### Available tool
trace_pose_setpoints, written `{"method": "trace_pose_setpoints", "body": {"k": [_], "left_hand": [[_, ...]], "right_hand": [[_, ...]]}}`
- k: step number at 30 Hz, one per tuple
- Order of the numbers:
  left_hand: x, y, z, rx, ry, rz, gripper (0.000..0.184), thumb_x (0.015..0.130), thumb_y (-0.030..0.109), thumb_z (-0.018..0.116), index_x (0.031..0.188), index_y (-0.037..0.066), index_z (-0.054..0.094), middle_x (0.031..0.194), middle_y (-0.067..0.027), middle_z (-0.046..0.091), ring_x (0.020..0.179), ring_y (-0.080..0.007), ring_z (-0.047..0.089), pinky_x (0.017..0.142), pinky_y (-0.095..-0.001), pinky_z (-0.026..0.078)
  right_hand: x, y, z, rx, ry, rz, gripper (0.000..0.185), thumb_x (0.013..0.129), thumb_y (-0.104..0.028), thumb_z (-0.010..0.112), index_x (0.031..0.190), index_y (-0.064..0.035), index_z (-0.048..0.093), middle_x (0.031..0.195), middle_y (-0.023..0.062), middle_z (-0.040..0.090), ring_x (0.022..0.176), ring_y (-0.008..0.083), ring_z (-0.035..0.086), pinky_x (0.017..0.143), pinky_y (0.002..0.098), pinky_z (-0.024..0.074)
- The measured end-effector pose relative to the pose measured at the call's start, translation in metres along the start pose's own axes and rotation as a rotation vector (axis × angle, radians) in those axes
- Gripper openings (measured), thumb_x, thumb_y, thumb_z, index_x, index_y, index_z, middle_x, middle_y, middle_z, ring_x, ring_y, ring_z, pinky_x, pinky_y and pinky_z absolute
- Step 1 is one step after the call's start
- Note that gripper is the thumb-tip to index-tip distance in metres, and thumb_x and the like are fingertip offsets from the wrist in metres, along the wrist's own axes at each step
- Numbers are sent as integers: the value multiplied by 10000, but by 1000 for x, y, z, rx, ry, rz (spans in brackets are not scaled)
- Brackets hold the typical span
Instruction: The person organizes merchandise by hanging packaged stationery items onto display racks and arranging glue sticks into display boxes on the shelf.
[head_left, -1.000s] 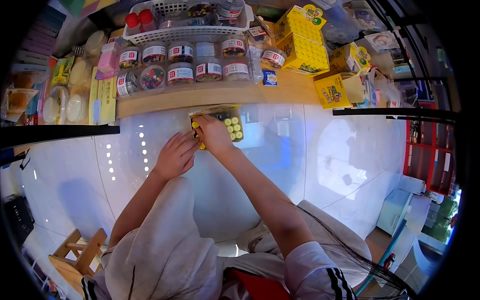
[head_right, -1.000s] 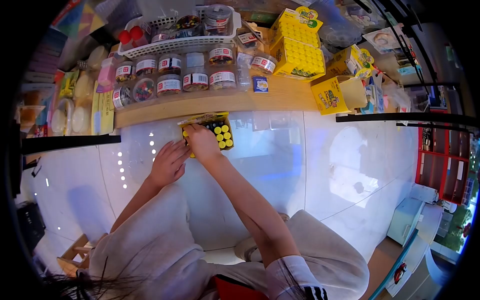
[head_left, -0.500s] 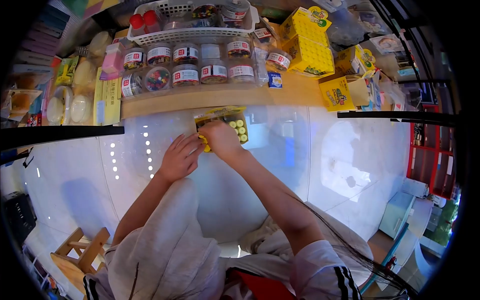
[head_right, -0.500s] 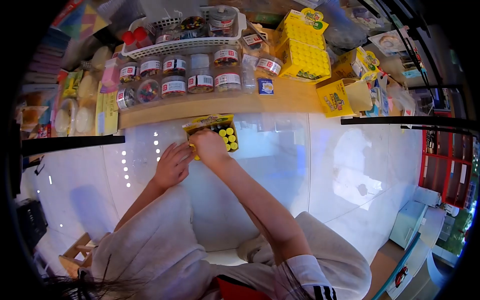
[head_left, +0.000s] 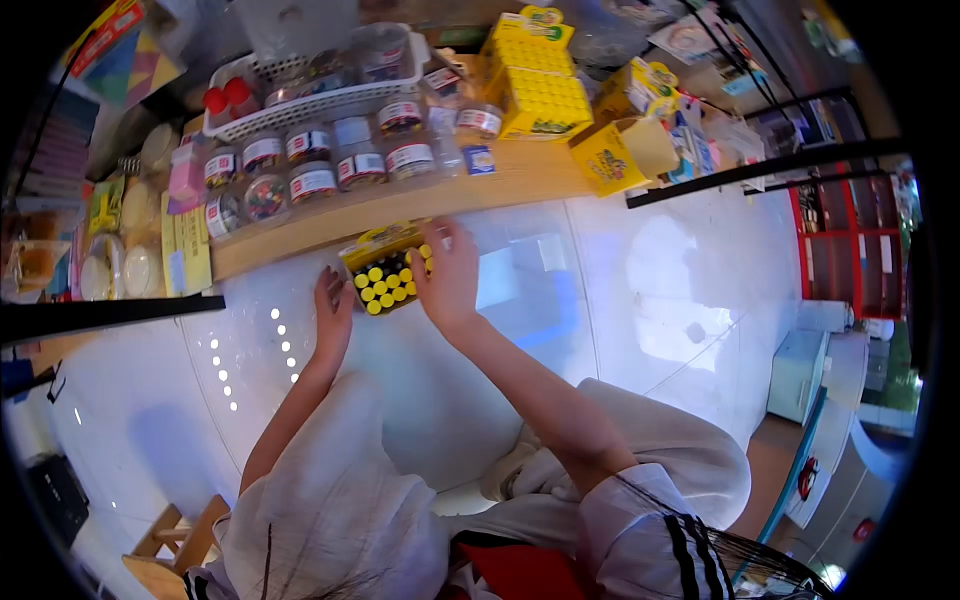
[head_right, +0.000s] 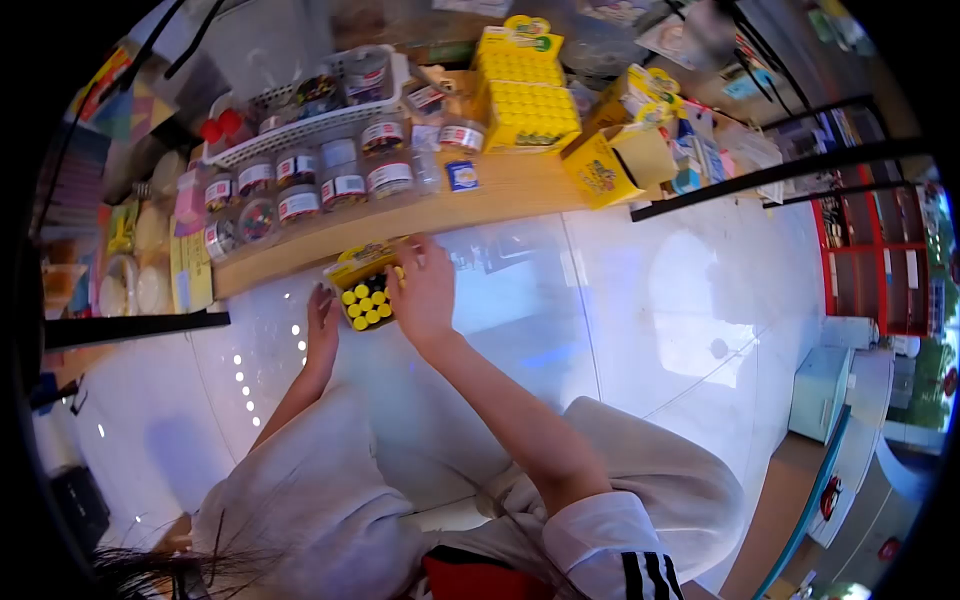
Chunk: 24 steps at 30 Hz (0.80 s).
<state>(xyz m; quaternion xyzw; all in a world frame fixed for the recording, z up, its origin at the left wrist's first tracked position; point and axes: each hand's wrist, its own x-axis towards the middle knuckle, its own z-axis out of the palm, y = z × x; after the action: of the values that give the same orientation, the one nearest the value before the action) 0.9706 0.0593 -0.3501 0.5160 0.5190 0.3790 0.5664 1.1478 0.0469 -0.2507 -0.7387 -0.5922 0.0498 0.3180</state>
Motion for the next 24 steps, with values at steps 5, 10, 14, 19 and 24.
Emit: {"method": "trace_pose_setpoints", "body": {"k": [5,10,14,19,24], "left_hand": [[5,12,17,-168,-200,-280,567,875,171,512,1332,5,221,1316,-122,352,1193,-212,377,965,-318,340],[-12,34,18,-336,-304,-390,564,903,179,433,1368,164,115,1349,-68,311,1220,-211,356,970,-376,343],[-27,89,28,-285,-385,-493,577,914,179,388,1371,230,39,1368,-55,282,1223,-223,359,968,-439,349],[-14,176,72,-160,-538,-449,612,922,206,392,1394,224,3,1382,-54,268,1222,-204,361,945,-433,370],[50,227,157,-222,-574,-451,469,922,285,398,1341,186,212,1270,-42,406,1146,-191,426,925,-410,381]], "right_hand": [[-29,58,43,368,-391,472,428,812,-316,533,1057,32,483,920,286,569,878,433,539,755,466,436],[-32,39,16,266,-398,396,393,831,-201,480,1137,44,450,907,269,567,821,418,554,721,452,449],[-17,37,-47,311,-415,315,288,854,-170,438,1041,46,475,888,268,559,801,426,541,701,474,438],[37,78,-141,278,-381,188,212,863,-177,431,957,5,484,801,268,559,788,443,526,681,481,422],[108,139,-168,206,-89,139,292,864,-221,430,783,19,576,726,240,587,749,402,573,649,463,463]]}}
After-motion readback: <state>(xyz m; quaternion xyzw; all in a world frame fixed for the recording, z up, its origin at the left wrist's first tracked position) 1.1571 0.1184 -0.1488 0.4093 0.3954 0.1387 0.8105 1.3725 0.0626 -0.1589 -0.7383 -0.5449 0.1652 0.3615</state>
